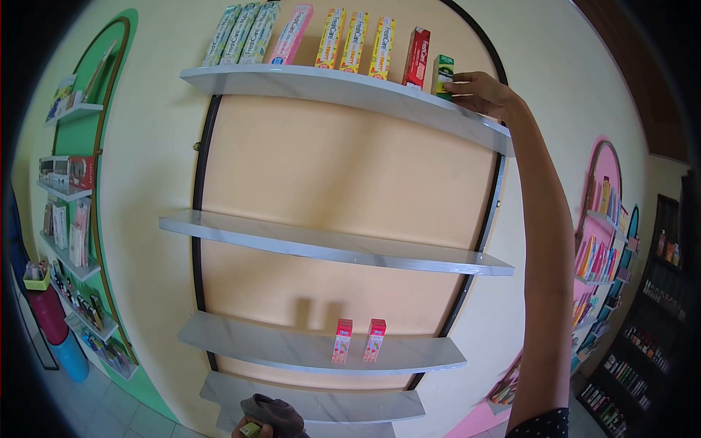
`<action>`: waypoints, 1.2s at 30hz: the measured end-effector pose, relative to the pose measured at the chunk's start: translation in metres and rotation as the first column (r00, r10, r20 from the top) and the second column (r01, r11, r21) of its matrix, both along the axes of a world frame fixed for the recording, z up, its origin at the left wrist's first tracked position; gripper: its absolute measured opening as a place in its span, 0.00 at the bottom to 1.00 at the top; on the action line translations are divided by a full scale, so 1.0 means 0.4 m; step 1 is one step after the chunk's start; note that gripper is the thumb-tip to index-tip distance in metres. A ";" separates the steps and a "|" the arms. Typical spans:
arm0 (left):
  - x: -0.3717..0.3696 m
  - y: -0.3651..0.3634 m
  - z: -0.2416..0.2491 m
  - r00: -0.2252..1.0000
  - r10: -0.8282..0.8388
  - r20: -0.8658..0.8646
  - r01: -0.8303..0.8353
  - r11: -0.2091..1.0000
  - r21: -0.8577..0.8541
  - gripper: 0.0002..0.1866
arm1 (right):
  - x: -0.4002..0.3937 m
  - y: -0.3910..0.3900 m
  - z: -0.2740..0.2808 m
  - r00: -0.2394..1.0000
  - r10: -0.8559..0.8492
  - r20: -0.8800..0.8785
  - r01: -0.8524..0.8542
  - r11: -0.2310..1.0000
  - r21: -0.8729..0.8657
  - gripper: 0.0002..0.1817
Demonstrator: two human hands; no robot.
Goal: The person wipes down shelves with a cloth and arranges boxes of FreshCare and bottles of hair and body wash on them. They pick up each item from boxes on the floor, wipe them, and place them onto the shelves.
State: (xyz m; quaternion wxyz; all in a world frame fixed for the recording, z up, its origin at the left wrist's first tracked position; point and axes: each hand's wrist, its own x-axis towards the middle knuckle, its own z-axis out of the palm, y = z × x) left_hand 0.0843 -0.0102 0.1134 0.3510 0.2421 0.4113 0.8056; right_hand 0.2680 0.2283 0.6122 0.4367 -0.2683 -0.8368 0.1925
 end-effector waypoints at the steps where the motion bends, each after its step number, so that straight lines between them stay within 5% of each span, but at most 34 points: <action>1: 0.000 0.001 0.000 1.000 0.003 0.007 -0.003 1.000 -0.004 0.09 | 0.002 0.001 0.000 1.000 0.001 0.001 -0.001 1.000 0.000 0.24; 7: -0.012 0.014 -0.044 1.000 0.016 0.003 -0.016 0.999 0.048 0.08 | 0.033 -0.034 0.001 0.998 -0.068 0.006 0.067 0.991 0.114 0.24; 10: -0.012 0.008 -0.018 0.999 0.036 0.000 -0.036 0.999 -0.018 0.08 | 0.045 -0.010 0.054 0.945 -0.177 -0.276 0.265 0.908 0.325 0.27; 14: -0.005 0.004 0.022 0.998 0.027 0.050 -0.027 1.000 0.003 0.08 | -0.030 -0.030 0.108 0.927 -0.277 -0.255 0.372 0.772 0.515 0.27; 16: -0.010 0.008 0.030 0.996 0.091 0.003 -0.091 0.995 -0.033 0.08 | -0.054 0.020 0.160 0.986 -0.167 0.019 0.121 0.781 0.612 0.28; 23: -0.040 -0.002 0.018 0.994 0.083 0.071 -0.082 0.996 -0.018 0.08 | -0.116 0.021 0.181 0.981 -0.140 0.133 0.074 0.909 0.411 0.21; 36: -0.049 -0.003 0.021 0.988 0.085 0.126 -0.084 0.996 -0.007 0.07 | -0.164 0.014 0.178 0.986 -0.162 0.033 0.128 0.874 0.470 0.17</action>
